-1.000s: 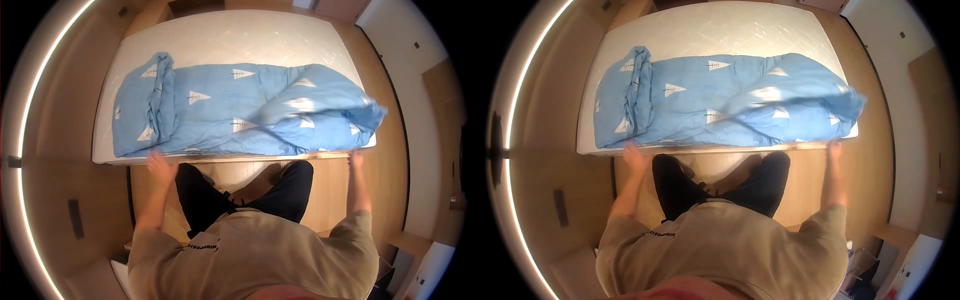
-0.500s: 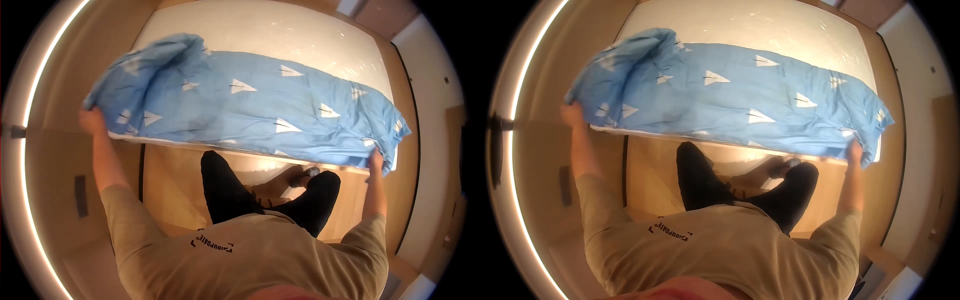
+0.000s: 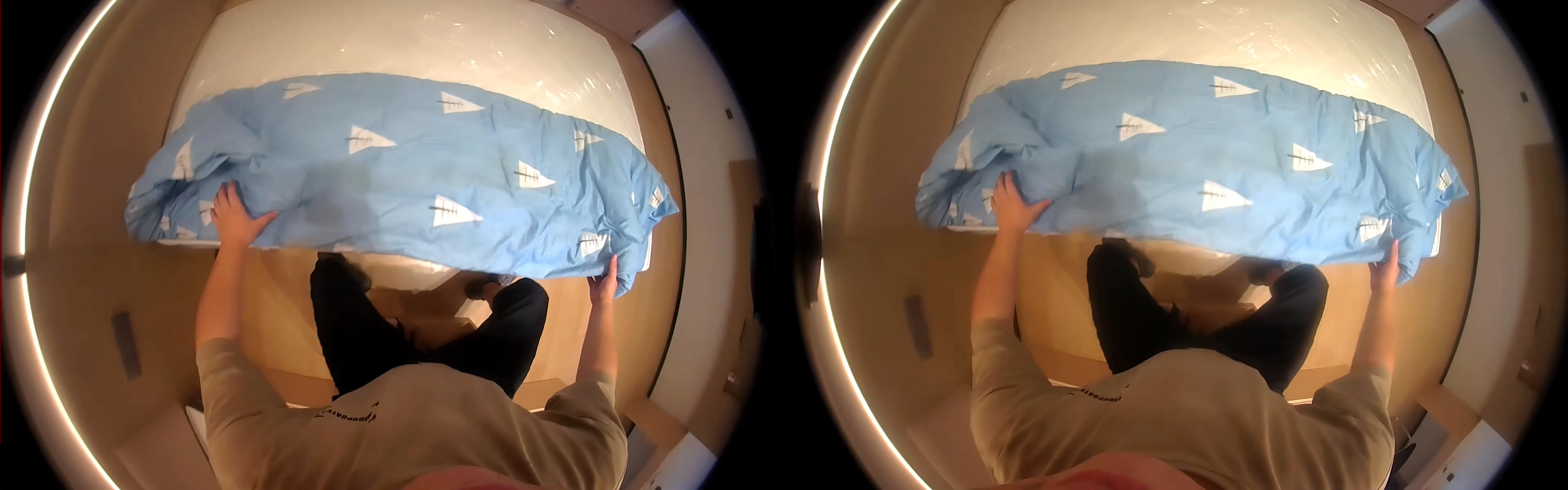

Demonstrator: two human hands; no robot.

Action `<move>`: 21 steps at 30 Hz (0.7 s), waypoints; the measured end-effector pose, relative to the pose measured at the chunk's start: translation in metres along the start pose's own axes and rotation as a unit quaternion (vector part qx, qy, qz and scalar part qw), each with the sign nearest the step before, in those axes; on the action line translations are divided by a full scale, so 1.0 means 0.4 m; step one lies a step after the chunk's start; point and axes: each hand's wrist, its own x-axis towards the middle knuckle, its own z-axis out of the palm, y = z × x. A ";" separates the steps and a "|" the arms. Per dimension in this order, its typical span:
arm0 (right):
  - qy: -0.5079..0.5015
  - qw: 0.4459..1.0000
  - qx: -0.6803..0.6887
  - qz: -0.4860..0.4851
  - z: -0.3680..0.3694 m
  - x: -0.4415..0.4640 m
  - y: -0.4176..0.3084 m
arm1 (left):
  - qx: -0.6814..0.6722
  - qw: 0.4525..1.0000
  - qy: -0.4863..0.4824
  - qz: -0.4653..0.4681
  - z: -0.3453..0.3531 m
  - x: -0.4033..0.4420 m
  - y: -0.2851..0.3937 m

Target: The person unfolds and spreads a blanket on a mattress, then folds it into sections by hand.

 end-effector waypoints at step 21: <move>-0.152 0.839 -0.283 -0.439 0.872 0.707 -0.905 | -0.390 0.884 0.255 -0.040 -0.243 0.939 -0.063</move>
